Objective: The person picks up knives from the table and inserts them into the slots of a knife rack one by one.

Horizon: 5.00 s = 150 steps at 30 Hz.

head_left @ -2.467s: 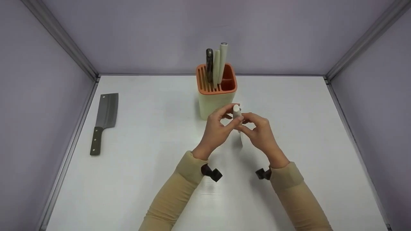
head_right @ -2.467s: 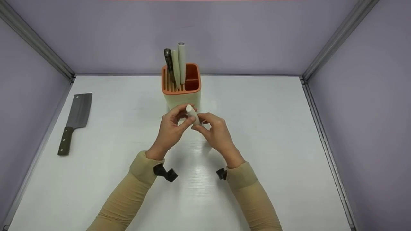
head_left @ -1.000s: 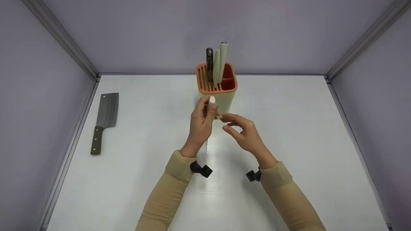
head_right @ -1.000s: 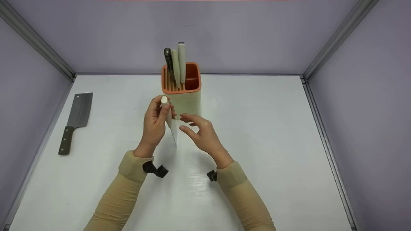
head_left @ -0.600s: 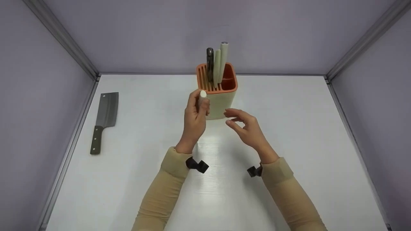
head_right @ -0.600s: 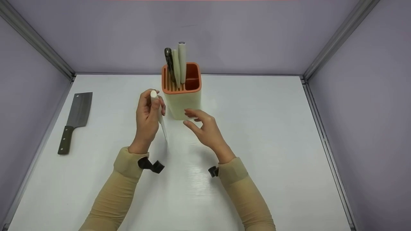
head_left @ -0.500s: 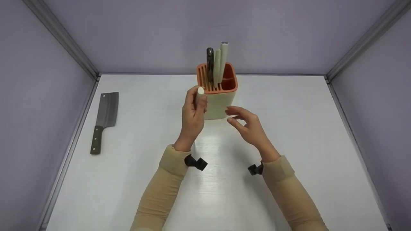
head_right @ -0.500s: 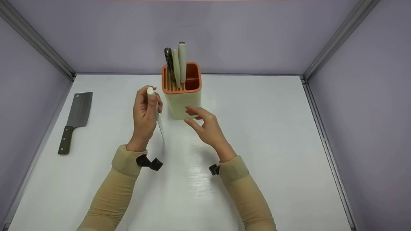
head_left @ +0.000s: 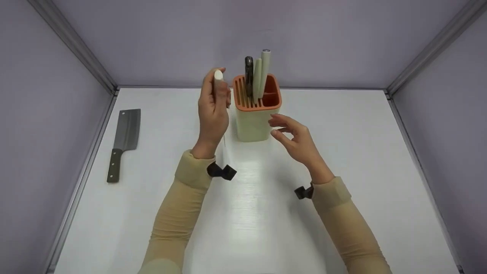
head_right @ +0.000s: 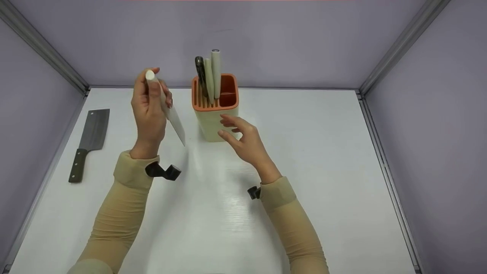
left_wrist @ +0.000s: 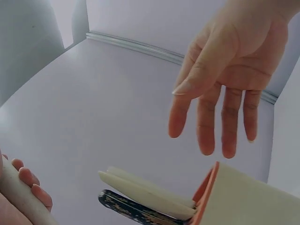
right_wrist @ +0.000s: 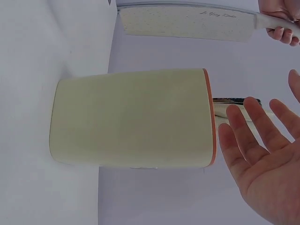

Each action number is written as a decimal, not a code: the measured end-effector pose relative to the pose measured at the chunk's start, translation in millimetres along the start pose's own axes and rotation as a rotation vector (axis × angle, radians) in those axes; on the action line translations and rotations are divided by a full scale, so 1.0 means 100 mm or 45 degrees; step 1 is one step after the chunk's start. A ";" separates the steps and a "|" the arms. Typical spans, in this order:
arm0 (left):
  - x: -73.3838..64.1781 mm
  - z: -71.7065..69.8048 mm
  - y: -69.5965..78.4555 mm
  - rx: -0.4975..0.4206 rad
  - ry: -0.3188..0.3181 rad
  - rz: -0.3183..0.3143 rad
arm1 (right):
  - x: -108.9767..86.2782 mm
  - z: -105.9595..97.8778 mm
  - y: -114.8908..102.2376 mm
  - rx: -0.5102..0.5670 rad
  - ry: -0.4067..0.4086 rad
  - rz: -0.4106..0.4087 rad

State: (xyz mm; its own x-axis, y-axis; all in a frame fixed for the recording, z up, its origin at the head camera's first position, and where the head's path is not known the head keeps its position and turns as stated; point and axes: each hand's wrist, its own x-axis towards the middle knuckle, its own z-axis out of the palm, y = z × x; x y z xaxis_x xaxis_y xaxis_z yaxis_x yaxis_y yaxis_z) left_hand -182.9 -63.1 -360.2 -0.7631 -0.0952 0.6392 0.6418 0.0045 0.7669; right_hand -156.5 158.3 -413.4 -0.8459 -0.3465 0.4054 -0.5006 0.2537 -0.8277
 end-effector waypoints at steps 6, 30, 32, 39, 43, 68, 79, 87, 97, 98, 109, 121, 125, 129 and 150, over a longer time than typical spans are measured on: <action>0.22 0.01 0.18 -0.022 0.035 0.091 | 0.07 -0.02 0.17 0.020 -0.005 -0.017; 0.70 0.13 0.61 -0.187 0.087 0.339 | 0.33 -0.09 0.10 0.073 -0.013 -0.193; 0.73 0.16 0.60 -0.193 0.087 0.330 | 0.34 -0.09 0.10 0.077 -0.014 -0.191; 0.78 0.25 0.55 -0.193 0.073 0.338 | 0.36 -0.08 0.07 0.077 -0.006 -0.163; 0.80 0.30 0.51 -0.203 0.062 0.342 | 0.37 -0.07 -0.10 0.071 -0.008 -0.146; 0.79 0.48 0.21 -0.183 0.007 0.297 | 0.35 -0.06 -0.25 0.058 -0.011 -0.103; 0.57 0.40 -0.10 -0.052 -0.111 0.182 | 0.27 0.03 0.01 0.068 0.020 -0.092; 0.35 0.33 -0.34 0.057 -0.119 0.035 | 0.17 0.13 0.11 0.075 0.036 -0.046; 0.22 0.29 -0.57 0.165 -0.135 -0.046 | 0.04 0.21 0.27 0.090 0.031 0.030; 0.22 0.29 -0.58 0.177 -0.140 -0.051 | 0.03 0.22 0.28 0.092 0.028 0.040; 0.19 0.23 -0.62 0.259 -0.139 -0.157 | -0.03 0.30 0.30 0.082 0.009 0.106; 0.16 0.16 -0.53 0.220 -0.222 -0.254 | -0.07 0.34 0.32 0.063 -0.028 0.153; 0.08 0.11 -0.52 0.229 -0.249 -0.240 | -0.08 0.35 0.32 0.069 -0.037 0.140; -0.04 0.05 -0.53 0.280 -0.270 -0.216 | -0.10 0.37 0.34 0.056 -0.044 0.151; -1.10 -0.57 -0.87 0.566 -0.311 -0.486 | -0.34 0.61 0.47 0.079 -0.221 0.255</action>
State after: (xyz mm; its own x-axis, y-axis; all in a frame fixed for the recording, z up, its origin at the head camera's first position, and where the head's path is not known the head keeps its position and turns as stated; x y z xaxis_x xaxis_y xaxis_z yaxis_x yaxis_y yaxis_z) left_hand -150.5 -109.8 -500.2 -0.9610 0.0576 0.2703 0.2680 0.4333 0.8605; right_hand -139.9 127.1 -489.5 -0.8801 -0.4459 0.1631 -0.3097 0.2787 -0.9091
